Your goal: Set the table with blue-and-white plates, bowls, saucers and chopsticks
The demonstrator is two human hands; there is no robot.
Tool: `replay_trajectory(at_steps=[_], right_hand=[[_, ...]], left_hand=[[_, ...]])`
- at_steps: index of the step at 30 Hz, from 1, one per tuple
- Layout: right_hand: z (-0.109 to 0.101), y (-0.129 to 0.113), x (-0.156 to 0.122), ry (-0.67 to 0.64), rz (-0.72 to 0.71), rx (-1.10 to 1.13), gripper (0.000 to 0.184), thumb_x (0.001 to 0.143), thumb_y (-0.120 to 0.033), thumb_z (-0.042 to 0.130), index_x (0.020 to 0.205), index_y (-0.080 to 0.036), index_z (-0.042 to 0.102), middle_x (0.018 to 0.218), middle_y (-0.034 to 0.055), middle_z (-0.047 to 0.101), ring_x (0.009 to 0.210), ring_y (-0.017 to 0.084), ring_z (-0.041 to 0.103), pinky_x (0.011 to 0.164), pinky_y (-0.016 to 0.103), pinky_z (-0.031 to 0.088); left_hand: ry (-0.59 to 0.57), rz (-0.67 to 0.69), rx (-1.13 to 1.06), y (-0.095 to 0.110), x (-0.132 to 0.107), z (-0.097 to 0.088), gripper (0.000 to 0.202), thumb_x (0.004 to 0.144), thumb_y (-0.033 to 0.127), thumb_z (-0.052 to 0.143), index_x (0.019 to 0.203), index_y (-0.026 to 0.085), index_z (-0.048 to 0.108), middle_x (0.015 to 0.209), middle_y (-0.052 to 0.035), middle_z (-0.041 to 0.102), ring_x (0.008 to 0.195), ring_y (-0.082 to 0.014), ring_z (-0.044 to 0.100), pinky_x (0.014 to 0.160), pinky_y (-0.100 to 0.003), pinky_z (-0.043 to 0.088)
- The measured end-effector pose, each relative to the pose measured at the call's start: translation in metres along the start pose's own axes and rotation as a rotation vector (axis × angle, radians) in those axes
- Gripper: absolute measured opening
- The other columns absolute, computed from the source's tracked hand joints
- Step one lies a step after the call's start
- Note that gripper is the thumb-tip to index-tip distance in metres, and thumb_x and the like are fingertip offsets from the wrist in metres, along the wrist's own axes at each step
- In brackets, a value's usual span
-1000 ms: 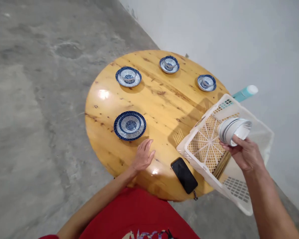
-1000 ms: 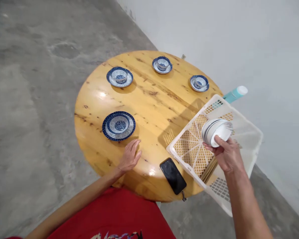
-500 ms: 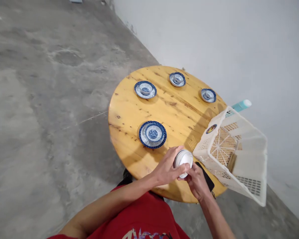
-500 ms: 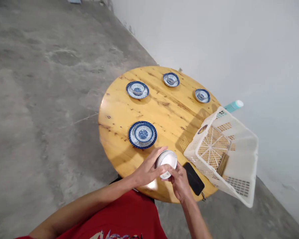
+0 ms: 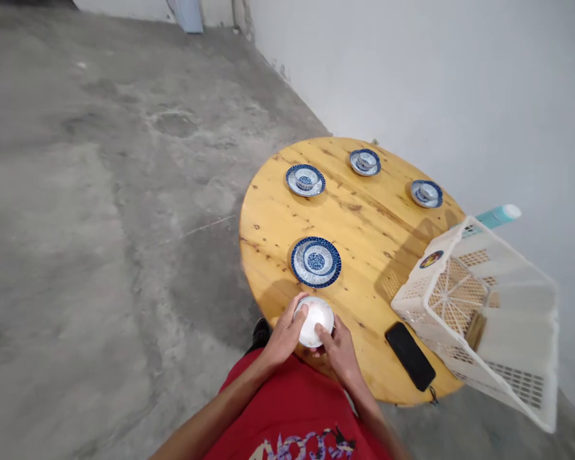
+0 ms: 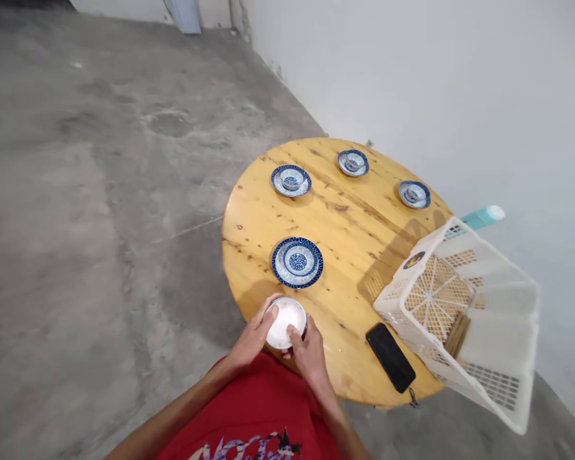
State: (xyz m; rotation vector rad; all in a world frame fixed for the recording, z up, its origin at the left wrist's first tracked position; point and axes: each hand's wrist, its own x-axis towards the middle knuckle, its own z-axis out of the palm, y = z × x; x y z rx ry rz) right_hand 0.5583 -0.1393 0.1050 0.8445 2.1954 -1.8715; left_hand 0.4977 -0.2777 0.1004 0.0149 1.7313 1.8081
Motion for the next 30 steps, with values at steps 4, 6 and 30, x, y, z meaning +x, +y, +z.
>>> replay_trajectory(at_steps=[4,6,30], right_hand=[[-0.019,0.016,-0.002,-0.026,-0.102,-0.129,0.045,0.082,-0.051,0.061,0.109,-0.014,0.061,0.088,0.0085,0.069,0.075,0.022,0.065,0.056,0.028,0.054],[-0.029,0.024,-0.005,-0.037,-0.115,-0.142,0.043,0.085,-0.048,0.058,0.112,-0.015,0.061,0.091,0.0088,0.07,0.079,0.022,0.065,0.061,0.029,0.054],[0.024,0.023,-0.016,-0.139,-0.149,0.052,0.048,0.093,-0.052,0.05,0.128,-0.018,0.051,0.084,0.0049,0.066,0.054,0.016,0.061,0.041,0.026,0.049]], left_hand=[[0.036,-0.009,0.011,-0.009,-0.011,0.012,0.064,0.096,0.063,0.039,0.141,0.017,0.045,0.132,-0.0116,0.062,0.113,-0.0232,0.061,0.098,-0.033,0.049],[0.039,-0.021,0.022,-0.011,-0.015,0.022,0.066,0.095,0.064,0.04,0.141,0.017,0.044,0.132,-0.0124,0.062,0.113,-0.0235,0.061,0.097,-0.033,0.05],[0.219,0.051,0.035,-0.025,-0.035,-0.012,0.063,0.089,0.065,0.052,0.128,0.016,0.058,0.132,-0.0137,0.064,0.12,-0.0273,0.062,0.098,-0.034,0.052]])
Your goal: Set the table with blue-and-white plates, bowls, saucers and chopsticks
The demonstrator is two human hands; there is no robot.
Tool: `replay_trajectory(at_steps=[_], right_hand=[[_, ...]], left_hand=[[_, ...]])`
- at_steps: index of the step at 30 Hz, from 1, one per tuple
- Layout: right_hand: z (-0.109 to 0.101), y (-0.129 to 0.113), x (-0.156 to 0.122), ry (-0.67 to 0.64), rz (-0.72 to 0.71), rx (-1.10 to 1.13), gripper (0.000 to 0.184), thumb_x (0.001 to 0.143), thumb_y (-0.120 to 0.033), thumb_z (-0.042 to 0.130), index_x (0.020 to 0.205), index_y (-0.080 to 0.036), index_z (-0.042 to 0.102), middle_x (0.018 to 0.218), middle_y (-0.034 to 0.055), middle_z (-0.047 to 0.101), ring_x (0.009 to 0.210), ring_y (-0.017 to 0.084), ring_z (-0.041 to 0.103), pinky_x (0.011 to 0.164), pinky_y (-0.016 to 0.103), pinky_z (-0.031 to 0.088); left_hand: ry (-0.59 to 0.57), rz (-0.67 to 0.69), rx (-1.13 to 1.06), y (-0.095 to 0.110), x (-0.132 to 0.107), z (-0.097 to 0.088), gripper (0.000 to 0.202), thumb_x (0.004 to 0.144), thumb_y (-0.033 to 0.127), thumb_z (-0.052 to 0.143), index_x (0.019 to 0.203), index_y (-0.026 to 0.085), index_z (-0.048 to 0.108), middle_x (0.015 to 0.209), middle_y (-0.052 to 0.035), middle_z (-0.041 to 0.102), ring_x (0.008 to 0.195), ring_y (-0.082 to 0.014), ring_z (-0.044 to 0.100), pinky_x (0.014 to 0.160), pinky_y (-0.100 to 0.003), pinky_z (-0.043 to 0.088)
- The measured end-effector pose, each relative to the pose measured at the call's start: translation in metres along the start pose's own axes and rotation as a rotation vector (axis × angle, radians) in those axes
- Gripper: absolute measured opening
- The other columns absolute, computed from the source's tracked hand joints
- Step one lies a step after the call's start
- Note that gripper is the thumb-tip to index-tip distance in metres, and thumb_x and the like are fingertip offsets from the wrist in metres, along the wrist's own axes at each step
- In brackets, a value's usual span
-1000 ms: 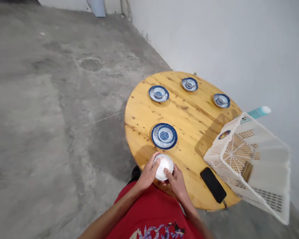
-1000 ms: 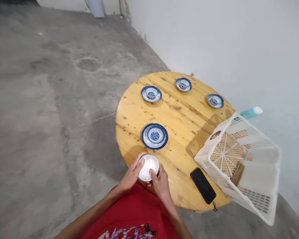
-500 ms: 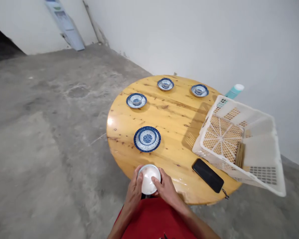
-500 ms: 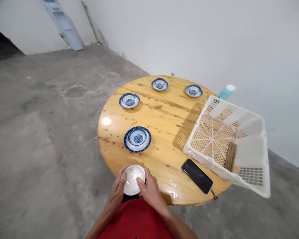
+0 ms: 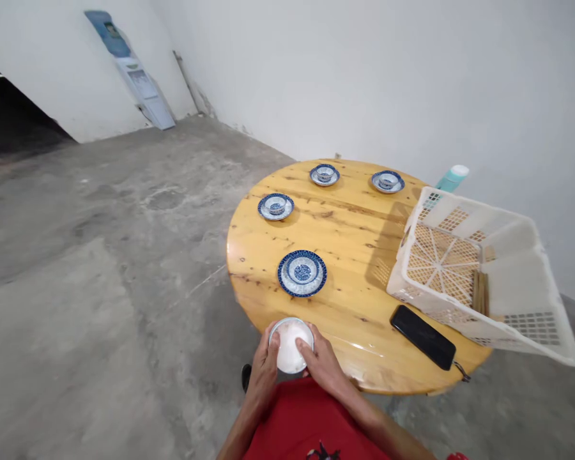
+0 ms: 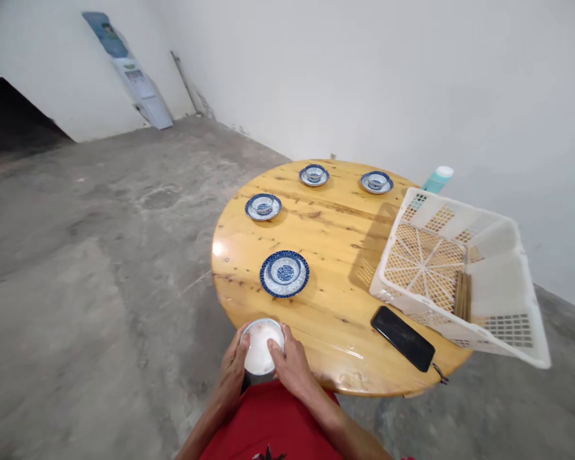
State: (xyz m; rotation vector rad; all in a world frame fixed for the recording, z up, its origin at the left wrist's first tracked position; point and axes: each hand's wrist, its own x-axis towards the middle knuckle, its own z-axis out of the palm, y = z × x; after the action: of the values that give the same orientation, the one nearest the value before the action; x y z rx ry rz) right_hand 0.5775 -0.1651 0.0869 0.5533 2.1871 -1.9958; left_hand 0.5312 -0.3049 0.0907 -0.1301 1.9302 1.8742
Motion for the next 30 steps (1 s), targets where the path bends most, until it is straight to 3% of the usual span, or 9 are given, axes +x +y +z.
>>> replay_trajectory(at_steps=[4,9,14,18,20,23,30], right_hand=[[0.054,-0.013,0.016,-0.049,-0.019,-0.042,0.047,0.093,-0.052,0.046,0.124,-0.017,0.05,0.078,0.0038,0.065,0.051,0.017,0.061,0.041,0.027,0.049],[0.133,-0.03,0.042,-0.137,-0.045,-0.056,0.05,0.092,-0.056,0.046,0.12,-0.015,0.05,0.076,0.0035,0.066,0.048,0.017,0.061,0.041,0.028,0.05],[0.209,-0.036,0.058,-0.222,-0.055,-0.034,0.054,0.09,-0.061,0.046,0.118,-0.015,0.05,0.078,0.0046,0.067,0.048,0.017,0.063,0.038,0.026,0.047],[0.255,-0.037,0.064,-0.238,-0.055,-0.017,0.052,0.09,-0.062,0.046,0.114,-0.016,0.054,0.074,0.0037,0.067,0.046,0.017,0.061,0.039,0.025,0.045],[0.267,-0.036,0.068,-0.212,-0.082,-0.024,0.051,0.091,-0.061,0.046,0.112,-0.016,0.056,0.075,0.0045,0.068,0.049,0.017,0.061,0.043,0.026,0.047],[0.271,-0.035,0.078,-0.123,-0.113,-0.065,0.046,0.091,-0.058,0.047,0.108,-0.017,0.059,0.08,0.0062,0.069,0.058,0.02,0.064,0.052,0.03,0.05],[0.262,-0.035,0.133,0.079,-0.105,-0.133,0.038,0.089,-0.049,0.049,0.105,-0.017,0.062,0.092,0.0091,0.072,0.083,0.025,0.067,0.076,0.035,0.053]], left_hand=[[0.059,-0.029,-0.067,0.013,0.003,-0.053,0.071,0.084,0.07,0.056,0.128,0.014,0.057,0.125,-0.0139,0.068,0.112,-0.0272,0.066,0.091,-0.034,0.055],[0.139,-0.04,-0.079,0.021,0.008,-0.134,0.075,0.082,0.073,0.056,0.129,0.014,0.056,0.118,-0.0144,0.07,0.104,-0.0273,0.069,0.079,-0.032,0.056],[0.188,-0.059,-0.063,0.015,0.012,-0.213,0.079,0.079,0.076,0.056,0.13,0.015,0.055,0.109,-0.0134,0.072,0.097,-0.0284,0.07,0.072,-0.033,0.056],[0.235,-0.103,-0.026,0.002,0.018,-0.262,0.077,0.077,0.075,0.06,0.128,0.017,0.059,0.113,-0.0135,0.072,0.107,-0.0308,0.068,0.079,-0.035,0.058],[0.232,-0.12,-0.032,-0.004,0.025,-0.276,0.078,0.076,0.075,0.061,0.128,0.018,0.058,0.12,-0.0142,0.07,0.115,-0.0316,0.066,0.084,-0.036,0.058],[0.179,-0.127,-0.041,-0.007,0.041,-0.281,0.083,0.074,0.079,0.059,0.13,0.018,0.057,0.129,-0.0153,0.066,0.121,-0.032,0.062,0.092,-0.037,0.056],[-0.014,-0.123,0.022,0.017,0.108,-0.28,0.082,0.077,0.077,0.059,0.132,0.017,0.056,0.135,-0.0168,0.063,0.126,-0.0314,0.059,0.101,-0.036,0.051]])
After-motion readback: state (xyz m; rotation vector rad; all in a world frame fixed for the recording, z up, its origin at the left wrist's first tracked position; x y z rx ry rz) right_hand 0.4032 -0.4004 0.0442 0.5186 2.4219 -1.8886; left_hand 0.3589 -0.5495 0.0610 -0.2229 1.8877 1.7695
